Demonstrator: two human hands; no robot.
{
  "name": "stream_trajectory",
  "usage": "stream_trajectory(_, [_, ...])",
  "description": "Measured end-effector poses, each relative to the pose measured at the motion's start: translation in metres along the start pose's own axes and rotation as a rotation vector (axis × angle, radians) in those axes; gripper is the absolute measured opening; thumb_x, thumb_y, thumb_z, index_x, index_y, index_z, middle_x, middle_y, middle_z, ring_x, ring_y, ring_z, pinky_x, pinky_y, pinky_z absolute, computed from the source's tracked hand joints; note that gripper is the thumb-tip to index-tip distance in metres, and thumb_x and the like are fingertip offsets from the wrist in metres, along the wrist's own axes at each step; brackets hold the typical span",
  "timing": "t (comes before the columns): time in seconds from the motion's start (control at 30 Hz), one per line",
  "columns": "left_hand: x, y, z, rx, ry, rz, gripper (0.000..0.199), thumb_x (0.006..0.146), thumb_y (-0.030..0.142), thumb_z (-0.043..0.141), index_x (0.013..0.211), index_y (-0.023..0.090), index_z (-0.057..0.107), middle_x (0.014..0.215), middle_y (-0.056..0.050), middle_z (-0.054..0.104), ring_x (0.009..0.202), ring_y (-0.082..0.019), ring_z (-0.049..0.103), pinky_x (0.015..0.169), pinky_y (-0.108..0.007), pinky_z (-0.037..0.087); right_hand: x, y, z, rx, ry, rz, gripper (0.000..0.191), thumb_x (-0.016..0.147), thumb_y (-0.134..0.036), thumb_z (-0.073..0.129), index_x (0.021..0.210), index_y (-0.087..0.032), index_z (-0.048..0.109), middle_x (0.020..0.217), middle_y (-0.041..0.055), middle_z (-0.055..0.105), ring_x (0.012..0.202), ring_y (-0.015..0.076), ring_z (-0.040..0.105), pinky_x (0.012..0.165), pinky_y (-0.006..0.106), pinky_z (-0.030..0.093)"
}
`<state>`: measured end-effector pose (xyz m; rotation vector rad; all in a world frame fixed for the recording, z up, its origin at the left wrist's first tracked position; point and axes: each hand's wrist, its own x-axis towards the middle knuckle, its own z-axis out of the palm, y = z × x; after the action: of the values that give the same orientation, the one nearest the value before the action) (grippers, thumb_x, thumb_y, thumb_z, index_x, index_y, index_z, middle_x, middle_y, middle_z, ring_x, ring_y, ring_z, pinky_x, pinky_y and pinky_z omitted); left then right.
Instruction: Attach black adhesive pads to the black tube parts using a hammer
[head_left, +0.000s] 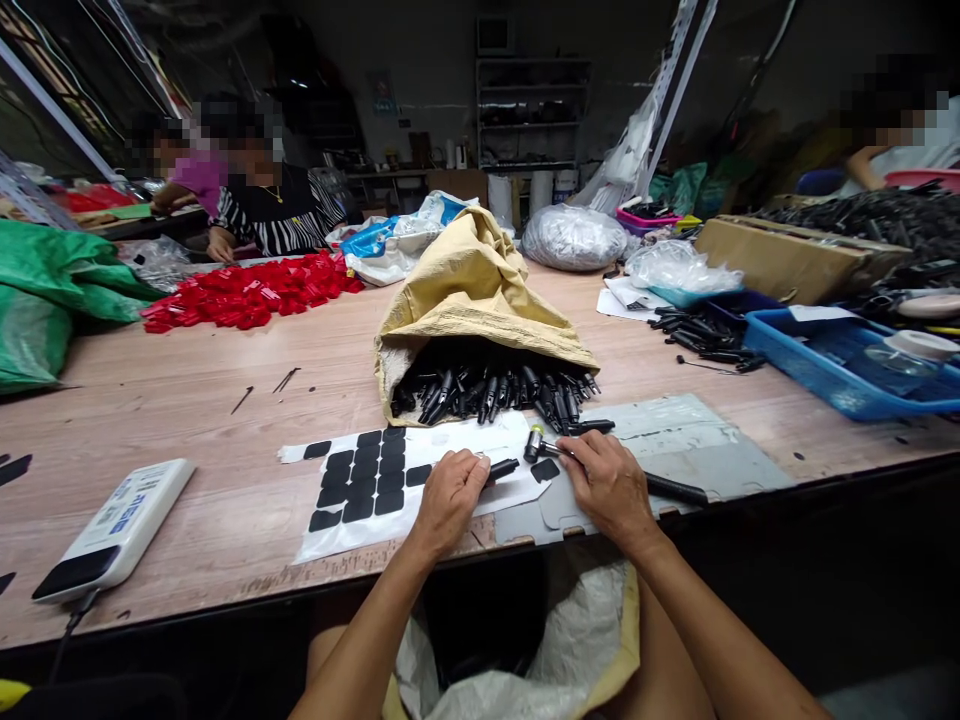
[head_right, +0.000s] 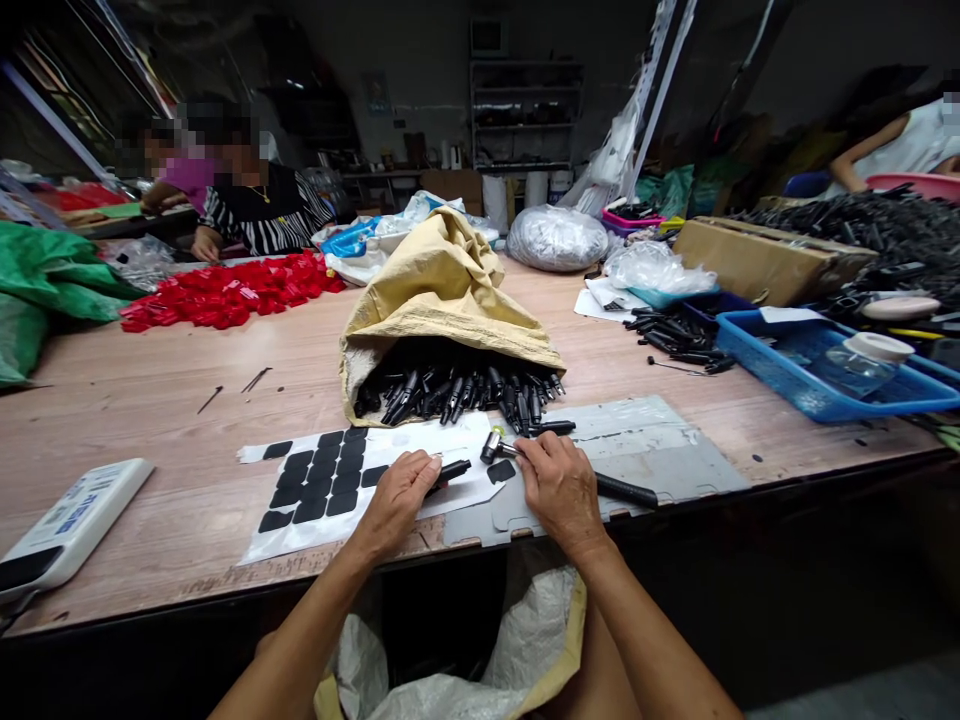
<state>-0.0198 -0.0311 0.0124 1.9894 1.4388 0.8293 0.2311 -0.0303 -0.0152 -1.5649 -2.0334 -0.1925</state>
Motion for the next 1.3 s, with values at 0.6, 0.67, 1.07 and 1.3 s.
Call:
stream_trajectory(0.6, [-0.129,-0.016,0.040,0.535,-0.650,-0.293,0.024,0.090,0.024,0.054,0.103,0.017,0.072,0.103,-0.019,0.075,0.098,-0.038,0.071,0.084,-0.045,0.048,-0.001,-0.001,0.001,-0.012,0.013,0.001,0.023,0.098,-0.029,0.052,0.112,-0.024,0.069,0.094,0.0052,0.063,0.091,0.0214,0.052,0.080,0.033,0.036])
stream_trajectory(0.67, [-0.118,0.001,0.024,0.423,-0.698,-0.192,0.020,0.085,0.026,0.061,0.100,0.020,0.074,0.101,-0.015,0.076,0.094,-0.035,0.072,0.079,-0.041,0.049,-0.002,-0.001,0.001,-0.018,0.013,-0.001,0.023,0.098,-0.029,0.052,0.112,-0.024,0.069,0.094,0.0053,0.063,0.091,0.0215,0.052,0.080,0.033,0.036])
stream_trajectory(1.07, [0.101,-0.012,-0.043,0.453,0.421,-0.362,0.033,0.088,0.045,0.063,0.105,0.018,0.070,0.104,-0.013,0.068,0.098,-0.030,0.064,0.081,-0.038,0.048,0.000,-0.001,-0.001,0.002,0.001,0.005,0.022,0.099,-0.029,0.051,0.111,-0.025,0.069,0.094,0.0051,0.063,0.092,0.0211,0.053,0.080,0.033,0.037])
stream_trajectory(1.3, [0.097,-0.022,-0.042,0.477,0.423,-0.320,0.023,0.088,0.042,0.065,0.097,0.021,0.071,0.101,-0.010,0.068,0.101,-0.029,0.061,0.081,-0.036,0.047,0.001,-0.001,-0.002,0.000,0.009,0.002,0.022,0.098,-0.029,0.051,0.110,-0.025,0.069,0.094,0.0051,0.063,0.091,0.0210,0.052,0.079,0.033,0.036])
